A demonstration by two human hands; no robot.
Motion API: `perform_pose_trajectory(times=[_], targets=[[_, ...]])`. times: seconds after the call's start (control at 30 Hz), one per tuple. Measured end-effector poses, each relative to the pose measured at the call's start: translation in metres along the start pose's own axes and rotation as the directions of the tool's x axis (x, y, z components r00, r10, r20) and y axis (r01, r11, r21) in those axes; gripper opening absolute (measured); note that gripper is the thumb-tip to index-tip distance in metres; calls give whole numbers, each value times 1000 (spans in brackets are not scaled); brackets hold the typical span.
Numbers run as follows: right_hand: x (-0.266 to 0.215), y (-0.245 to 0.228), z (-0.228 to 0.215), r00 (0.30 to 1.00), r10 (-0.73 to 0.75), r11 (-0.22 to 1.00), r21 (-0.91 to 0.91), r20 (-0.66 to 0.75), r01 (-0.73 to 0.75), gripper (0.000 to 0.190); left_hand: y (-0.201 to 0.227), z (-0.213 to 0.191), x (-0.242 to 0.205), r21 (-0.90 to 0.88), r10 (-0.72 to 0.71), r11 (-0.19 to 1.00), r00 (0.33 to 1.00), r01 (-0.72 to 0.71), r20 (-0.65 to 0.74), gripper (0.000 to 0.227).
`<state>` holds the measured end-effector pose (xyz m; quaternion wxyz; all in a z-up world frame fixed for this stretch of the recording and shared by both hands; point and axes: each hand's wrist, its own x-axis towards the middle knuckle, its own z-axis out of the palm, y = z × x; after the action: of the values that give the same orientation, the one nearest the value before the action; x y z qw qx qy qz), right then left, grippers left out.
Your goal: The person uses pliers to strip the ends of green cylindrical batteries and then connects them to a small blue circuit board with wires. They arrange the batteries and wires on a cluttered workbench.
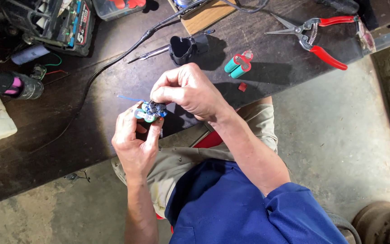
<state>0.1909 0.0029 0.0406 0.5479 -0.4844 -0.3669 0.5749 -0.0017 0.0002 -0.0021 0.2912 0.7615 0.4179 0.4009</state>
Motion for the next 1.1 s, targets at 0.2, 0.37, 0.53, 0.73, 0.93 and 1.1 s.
perform_pose_trajectory(times=[0.2, 0.37, 0.53, 0.73, 0.93, 1.1], targets=[[3, 2, 1, 1000, -3, 1000, -11, -27, 3, 7, 2, -1, 1, -5, 7, 1000, 1000, -7, -7, 37], [5, 4, 9, 994, 31, 999, 17, -102, -29, 7, 5, -4, 2, -27, -1, 1000, 1000, 0, -22, 41], [4, 0, 16, 996, 55, 997, -56, -77, -60, 6, 1, -10, 1, -54, -2, 999, 998, -1, -56, 38], [9, -1, 24, 994, 75, 993, -89, -75, -81, 4, -12, -9, -6, -52, -5, 999, 997, 2, -73, 42], [14, 1, 24, 999, 23, 968, -250, -24, -28, 5, -13, -10, -7, -63, -35, 998, 998, 31, -56, 43], [17, 1, 23, 1000, 5, 923, -385, 22, 4, 3, -13, -10, -6, -54, -31, 998, 998, 28, -48, 42]])
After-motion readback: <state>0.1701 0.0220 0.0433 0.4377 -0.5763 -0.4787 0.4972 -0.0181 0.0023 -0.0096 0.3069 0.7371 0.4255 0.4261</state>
